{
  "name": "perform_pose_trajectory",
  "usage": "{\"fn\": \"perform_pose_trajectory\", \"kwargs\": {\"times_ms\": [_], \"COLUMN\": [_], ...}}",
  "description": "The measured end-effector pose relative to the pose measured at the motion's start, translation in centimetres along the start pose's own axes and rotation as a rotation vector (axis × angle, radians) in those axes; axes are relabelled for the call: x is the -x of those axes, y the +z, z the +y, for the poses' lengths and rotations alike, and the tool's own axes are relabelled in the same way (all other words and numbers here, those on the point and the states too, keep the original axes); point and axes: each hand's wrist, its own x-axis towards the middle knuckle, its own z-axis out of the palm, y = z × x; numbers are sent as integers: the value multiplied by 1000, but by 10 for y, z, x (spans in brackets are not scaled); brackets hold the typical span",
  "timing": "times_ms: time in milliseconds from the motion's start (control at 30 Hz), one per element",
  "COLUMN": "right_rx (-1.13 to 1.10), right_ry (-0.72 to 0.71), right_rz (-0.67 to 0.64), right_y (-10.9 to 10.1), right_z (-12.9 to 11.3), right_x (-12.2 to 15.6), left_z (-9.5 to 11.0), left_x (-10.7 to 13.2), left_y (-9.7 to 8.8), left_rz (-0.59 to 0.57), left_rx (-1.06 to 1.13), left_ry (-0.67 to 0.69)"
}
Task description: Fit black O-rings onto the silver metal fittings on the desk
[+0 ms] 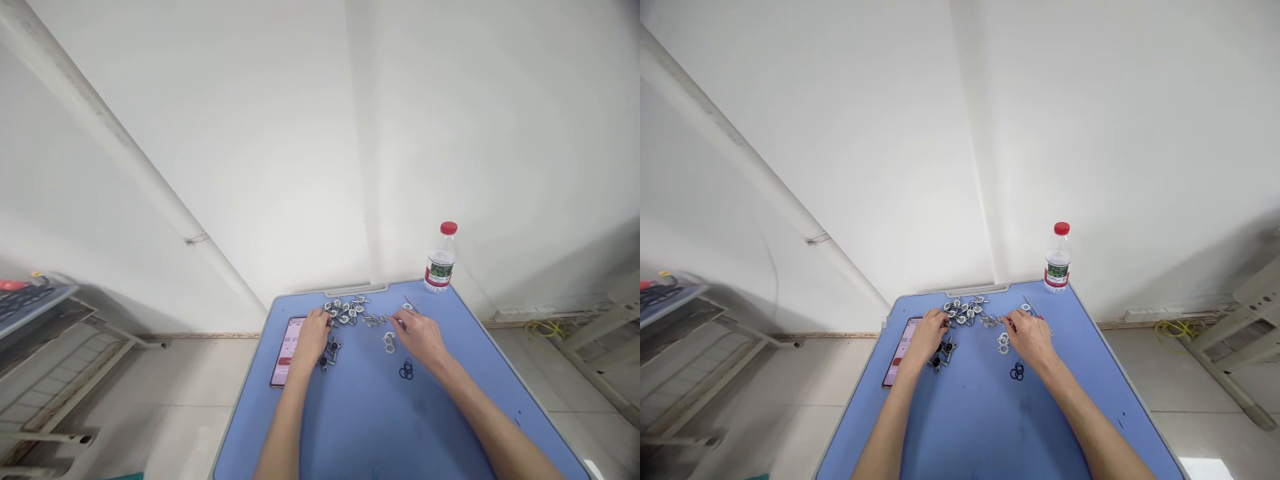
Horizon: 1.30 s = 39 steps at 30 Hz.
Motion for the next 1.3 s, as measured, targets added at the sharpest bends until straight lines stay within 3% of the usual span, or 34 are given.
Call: {"fn": "perform_pose_trajectory", "kwargs": {"times_ms": [200, 333, 400, 467, 600, 833, 933, 1067, 1300], "right_rx": [-30, -34, -52, -105, -337, -1028, -1161, -1180, -1004], "right_ry": [-12, -7, 12, 43, 145, 397, 455, 461, 379], "right_rz": [1, -3, -8, -12, -7, -123, -201, -236, -255], "right_y": [-1, -1, -2, -5, -15, -27, -25, -17, -9], "right_z": [-2, -2, -3, -5, -9, -14, -18, -21, -26], "right_x": [0, 0, 0, -1, -4, -8, -8, -5, 0], "left_z": [0, 12, 25, 39, 62, 73, 73, 69, 68], "left_x": [7, 17, 21, 26, 31, 33, 34, 33, 33], "left_y": [-6, -23, -28, -28, -14, 2, 1, 0, 3], "left_rz": [43, 111, 86, -21, -186, -231, -227, -209, -202], "left_rx": [-34, 120, 264, 354, 341, 231, 241, 272, 297], "left_ry": [1, 53, 124, 172, 243, 317, 330, 328, 323]}}
